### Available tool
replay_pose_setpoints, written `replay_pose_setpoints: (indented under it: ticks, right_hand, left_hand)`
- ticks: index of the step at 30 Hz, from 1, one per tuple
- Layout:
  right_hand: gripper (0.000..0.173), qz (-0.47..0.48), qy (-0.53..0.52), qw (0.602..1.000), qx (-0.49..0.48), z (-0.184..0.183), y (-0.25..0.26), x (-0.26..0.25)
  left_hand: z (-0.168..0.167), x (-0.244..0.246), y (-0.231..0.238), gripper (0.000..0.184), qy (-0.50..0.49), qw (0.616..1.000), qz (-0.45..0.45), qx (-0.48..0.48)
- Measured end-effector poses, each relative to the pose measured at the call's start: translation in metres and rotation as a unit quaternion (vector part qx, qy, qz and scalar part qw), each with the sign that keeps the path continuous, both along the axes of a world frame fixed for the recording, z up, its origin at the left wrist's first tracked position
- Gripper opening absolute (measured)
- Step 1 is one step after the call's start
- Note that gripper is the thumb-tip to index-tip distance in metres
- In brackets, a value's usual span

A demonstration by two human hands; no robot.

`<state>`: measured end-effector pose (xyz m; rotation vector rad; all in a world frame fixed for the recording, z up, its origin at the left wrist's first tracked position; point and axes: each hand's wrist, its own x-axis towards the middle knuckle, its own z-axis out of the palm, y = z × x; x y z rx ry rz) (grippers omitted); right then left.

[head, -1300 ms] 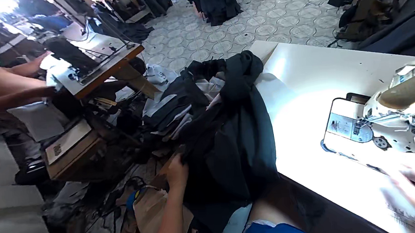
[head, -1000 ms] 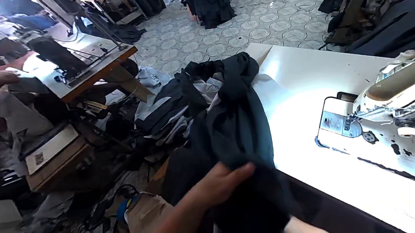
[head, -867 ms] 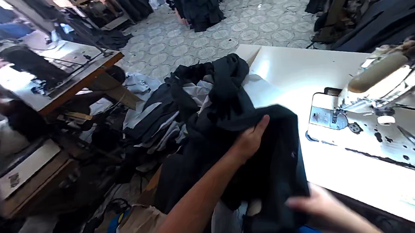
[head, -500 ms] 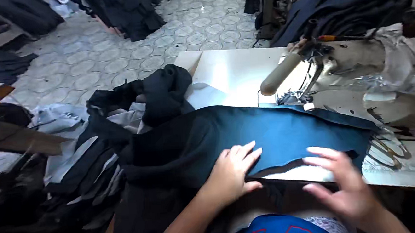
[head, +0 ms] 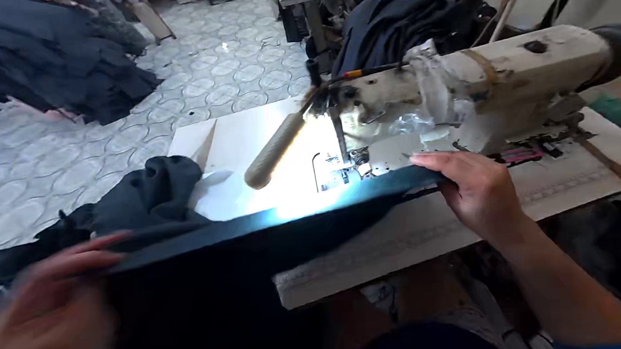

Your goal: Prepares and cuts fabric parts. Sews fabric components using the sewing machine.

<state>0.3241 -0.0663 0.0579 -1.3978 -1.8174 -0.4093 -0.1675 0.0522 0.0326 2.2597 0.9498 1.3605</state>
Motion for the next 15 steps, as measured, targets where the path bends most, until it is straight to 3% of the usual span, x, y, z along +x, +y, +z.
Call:
replay_pose_setpoints:
  ticks: [1,2,3,5,6,7,9,11,13,15]
  right_hand:
    - [0.023,0.030,0.012,0.999,0.041,0.005,0.001,-0.006]
    - [0.023,0.071,0.030,0.996,0.055,0.002,0.000,-0.015]
    - [0.025,0.113,0.045,0.992,0.044,-0.007,-0.001,-0.025]
    - [0.030,0.178,0.052,0.982,-0.027,-0.043,-0.002,-0.046]
    - [0.032,0.193,0.053,0.977,-0.073,-0.066,-0.005,-0.057]
    - [0.033,0.201,0.050,0.970,-0.128,-0.087,-0.010,-0.066]
    - [0.030,0.233,0.049,0.938,-0.253,-0.110,-0.020,-0.072]
    - [0.043,0.272,0.087,0.898,-0.335,-0.108,-0.023,-0.056]
    - [0.046,0.209,0.147,0.919,-0.300,-0.093,-0.023,-0.023]
    - [0.032,0.044,0.120,0.961,-0.244,-0.070,-0.017,0.016]
  left_hand:
    - [0.007,-0.008,-0.002,0.028,-0.055,0.998,0.027,-0.033]
    - [0.021,0.021,-0.014,0.030,-0.209,0.950,0.213,-0.089]
    - [0.027,0.018,-0.017,0.024,-0.184,0.934,0.290,-0.094]
    - [0.006,-0.027,-0.016,0.017,0.106,0.948,0.286,0.085]
    - [0.003,-0.037,-0.021,0.022,0.258,0.913,0.293,0.115]
    - [0.004,-0.031,-0.032,0.026,0.359,0.880,0.307,0.049]
    - [0.008,0.009,-0.063,0.032,0.419,0.852,0.298,-0.096]
    - [0.003,0.068,-0.098,0.035,0.387,0.889,0.235,-0.073]
    - [-0.017,0.133,-0.128,0.032,0.332,0.935,0.112,-0.054]
    - [-0.053,0.186,-0.142,0.044,0.287,0.956,0.007,-0.052]
